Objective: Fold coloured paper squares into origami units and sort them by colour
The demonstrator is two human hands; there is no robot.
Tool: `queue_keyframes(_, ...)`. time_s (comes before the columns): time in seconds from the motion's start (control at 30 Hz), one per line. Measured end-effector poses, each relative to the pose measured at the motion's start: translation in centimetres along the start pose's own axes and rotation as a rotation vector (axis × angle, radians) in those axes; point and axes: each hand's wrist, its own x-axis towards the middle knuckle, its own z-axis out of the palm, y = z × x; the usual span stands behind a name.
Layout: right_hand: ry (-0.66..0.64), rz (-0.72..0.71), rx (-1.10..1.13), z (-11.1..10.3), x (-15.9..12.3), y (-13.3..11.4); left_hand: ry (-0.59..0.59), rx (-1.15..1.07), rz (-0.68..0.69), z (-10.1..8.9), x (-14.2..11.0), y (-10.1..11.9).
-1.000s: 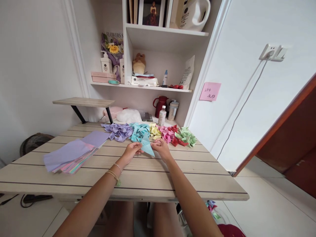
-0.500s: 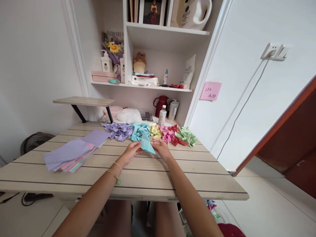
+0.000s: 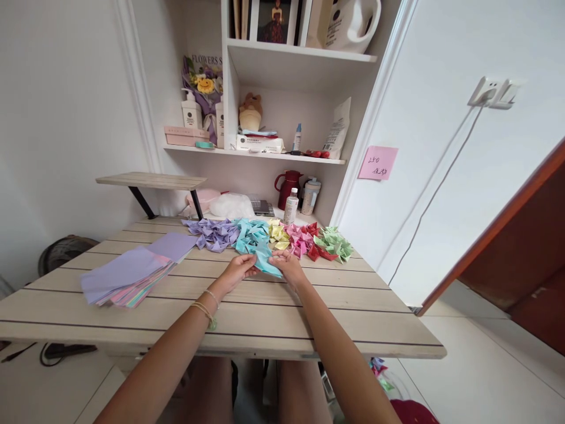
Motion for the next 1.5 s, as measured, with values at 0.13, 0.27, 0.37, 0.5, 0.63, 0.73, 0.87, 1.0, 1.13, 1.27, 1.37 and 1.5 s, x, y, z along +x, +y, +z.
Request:
queue_keyframes(0.13, -0.034, 0.056, 0.118, 0.2, 0.0, -0.1, -0.014, -0.020, -0.001, 0.1, -0.1, 0.0)
queue_keyframes(0.27, -0.121, 0.125, 0.191, 0.2, 0.0, -0.2, -0.014, -0.031, -0.001, -0.1, 0.1, -0.2)
queue_keyframes(0.37, -0.066, 0.110, 0.222, 0.1, 0.1, -0.1, 0.002, -0.041, 0.011, -0.3, 0.3, -0.3)
queue_keyframes(0.5, -0.004, 0.084, 0.243, 0.0, 0.2, 0.1, 0.009, -0.030, 0.027, -0.4, 0.3, -0.3)
queue_keyframes(0.63, -0.029, 0.104, 0.249, 0.1, 0.0, 0.3, 0.004, 0.003, 0.020, -0.2, 0.1, -0.3)
queue_keyframes(0.73, -0.098, 0.138, 0.286, 0.4, -0.2, 0.4, -0.004, -0.003, 0.020, -0.1, 0.1, -0.1)
queue_keyframes(0.87, -0.147, 0.156, 0.313, 0.9, -0.5, 0.5, -0.026, -0.043, 0.013, 0.0, 0.1, -0.1)
queue_keyframes(1.0, -0.147, 0.137, 0.315, 1.2, -0.4, 0.5, -0.024, -0.065, 0.025, -0.1, 0.1, -0.1)
queue_keyframes(1.13, -0.069, 0.101, 0.180, 1.0, -0.1, 0.4, -0.005, -0.063, 0.031, -0.3, 0.2, -0.2)
queue_keyframes(1.27, -0.095, -0.071, -0.029, 0.7, 0.0, 0.0, -0.013, -0.034, 0.006, -0.3, 0.2, -0.3)
queue_keyframes(1.37, -0.145, -0.214, -0.178, 0.6, -0.1, -0.2, -0.038, -0.020, -0.038, -0.3, 0.2, -0.4)
queue_keyframes(1.5, -0.093, -0.314, -0.393, 0.4, 0.0, 0.0, -0.042, -0.023, -0.060, -0.3, 0.3, -0.4)
